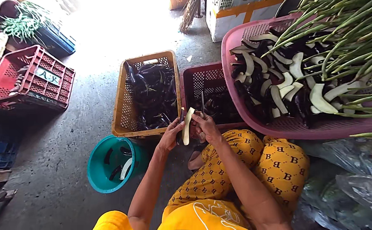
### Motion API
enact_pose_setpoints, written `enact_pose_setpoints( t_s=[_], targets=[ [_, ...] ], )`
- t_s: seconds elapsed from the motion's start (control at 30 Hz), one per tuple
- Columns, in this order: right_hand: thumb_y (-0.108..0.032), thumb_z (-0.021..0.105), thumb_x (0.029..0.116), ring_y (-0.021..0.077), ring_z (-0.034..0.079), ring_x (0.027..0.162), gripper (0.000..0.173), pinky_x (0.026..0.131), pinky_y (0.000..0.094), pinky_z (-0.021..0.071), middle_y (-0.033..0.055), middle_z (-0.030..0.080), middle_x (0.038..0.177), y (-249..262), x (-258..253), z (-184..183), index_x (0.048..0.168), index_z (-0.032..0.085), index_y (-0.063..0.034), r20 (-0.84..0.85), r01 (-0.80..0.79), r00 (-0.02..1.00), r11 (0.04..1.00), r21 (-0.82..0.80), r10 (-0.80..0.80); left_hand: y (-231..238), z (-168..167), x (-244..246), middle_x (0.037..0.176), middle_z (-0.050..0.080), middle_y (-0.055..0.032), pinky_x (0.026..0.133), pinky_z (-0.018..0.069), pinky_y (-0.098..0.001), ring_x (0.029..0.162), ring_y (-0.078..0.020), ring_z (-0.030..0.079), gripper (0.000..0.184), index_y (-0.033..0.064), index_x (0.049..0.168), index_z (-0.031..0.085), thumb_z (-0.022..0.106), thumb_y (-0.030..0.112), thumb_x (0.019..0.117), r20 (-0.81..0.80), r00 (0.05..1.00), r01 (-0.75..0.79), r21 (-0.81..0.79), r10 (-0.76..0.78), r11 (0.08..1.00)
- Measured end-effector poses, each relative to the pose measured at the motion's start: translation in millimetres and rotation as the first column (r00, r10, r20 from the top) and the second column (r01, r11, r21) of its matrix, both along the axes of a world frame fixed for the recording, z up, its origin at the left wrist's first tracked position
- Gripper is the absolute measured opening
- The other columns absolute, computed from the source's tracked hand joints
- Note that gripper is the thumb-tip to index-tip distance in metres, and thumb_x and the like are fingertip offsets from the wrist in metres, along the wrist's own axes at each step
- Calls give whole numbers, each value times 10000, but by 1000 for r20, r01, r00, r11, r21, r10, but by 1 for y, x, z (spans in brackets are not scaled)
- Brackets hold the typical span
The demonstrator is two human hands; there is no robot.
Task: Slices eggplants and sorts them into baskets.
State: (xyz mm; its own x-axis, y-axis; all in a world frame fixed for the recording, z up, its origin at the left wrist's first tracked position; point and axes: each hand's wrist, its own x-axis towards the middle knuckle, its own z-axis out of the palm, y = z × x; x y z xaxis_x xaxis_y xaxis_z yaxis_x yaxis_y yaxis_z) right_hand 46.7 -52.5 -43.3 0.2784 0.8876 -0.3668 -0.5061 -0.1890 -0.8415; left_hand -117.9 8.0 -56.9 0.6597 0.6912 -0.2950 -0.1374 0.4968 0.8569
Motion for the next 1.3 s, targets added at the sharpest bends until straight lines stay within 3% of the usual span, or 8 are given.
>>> enact_pose_setpoints(
  t_s=[0.33,0.57,0.73,0.83,0.93,1.07,1.17,1.3],
  targets=[
    [-110,495,1085,27,428,417,194,414,161,418,19,564,670,1,0,-3,1189,598,18,-1,64,998,998,-30,-64,1,-1,-2,986,739,-130,694,625,-276,814,-166,738,531,22,1218,610,178,315,1122,99,994,-30,-226,54,974],
    [-108,533,1068,28,435,456,286,451,182,411,47,633,777,-1,-6,-4,1303,552,52,118,-42,992,998,-46,47,-4,0,-9,1028,710,-114,767,634,-368,849,-194,725,459,-52,1349,473,603,-12,911,-173,977,-101,156,128,983],
    [-139,514,1084,41,428,440,236,436,182,407,44,597,746,-6,-4,1,1229,548,44,64,-13,998,997,-82,18,26,5,-95,1155,653,-152,782,602,-336,904,-168,694,464,-45,1416,434,590,26,984,-333,662,-526,431,671,733],
    [-155,518,1085,47,430,439,207,437,182,407,39,587,730,-5,-6,4,1157,564,34,34,0,999,993,-119,5,36,-12,-180,1328,571,-269,1002,499,-424,1151,-278,604,540,-75,1455,435,616,60,964,-488,317,-438,685,813,582],
    [-165,516,1085,50,447,469,239,460,194,416,44,593,756,-8,-4,8,1196,572,39,114,-14,993,989,-150,31,36,-38,-239,1385,548,-342,1101,393,-611,1313,-467,528,538,-67,1457,468,598,112,966,-679,15,-282,702,734,654],
    [-201,486,1096,53,470,536,329,520,219,436,42,623,836,-16,-5,3,1331,562,16,236,-102,961,977,-187,145,20,-62,-278,1319,604,-320,1056,436,-628,1241,-462,585,482,-66,1382,559,614,222,999,-827,15,-278,537,562,797],
    [-199,474,1100,44,467,478,294,462,199,440,21,616,778,-14,-10,0,1291,568,4,237,-72,965,982,-177,114,24,-81,-299,1283,630,-276,1038,474,-530,1176,-363,622,486,-56,1370,570,577,313,1053,-752,200,-426,511,629,747],
    [-156,485,1093,31,465,449,223,445,180,442,4,611,724,-17,-7,14,1213,577,9,333,-25,940,992,-128,66,34,-72,-300,1330,602,-301,1092,421,-540,1261,-403,576,477,-63,1412,534,566,253,1056,-732,105,-421,580,673,697]
  ],
)
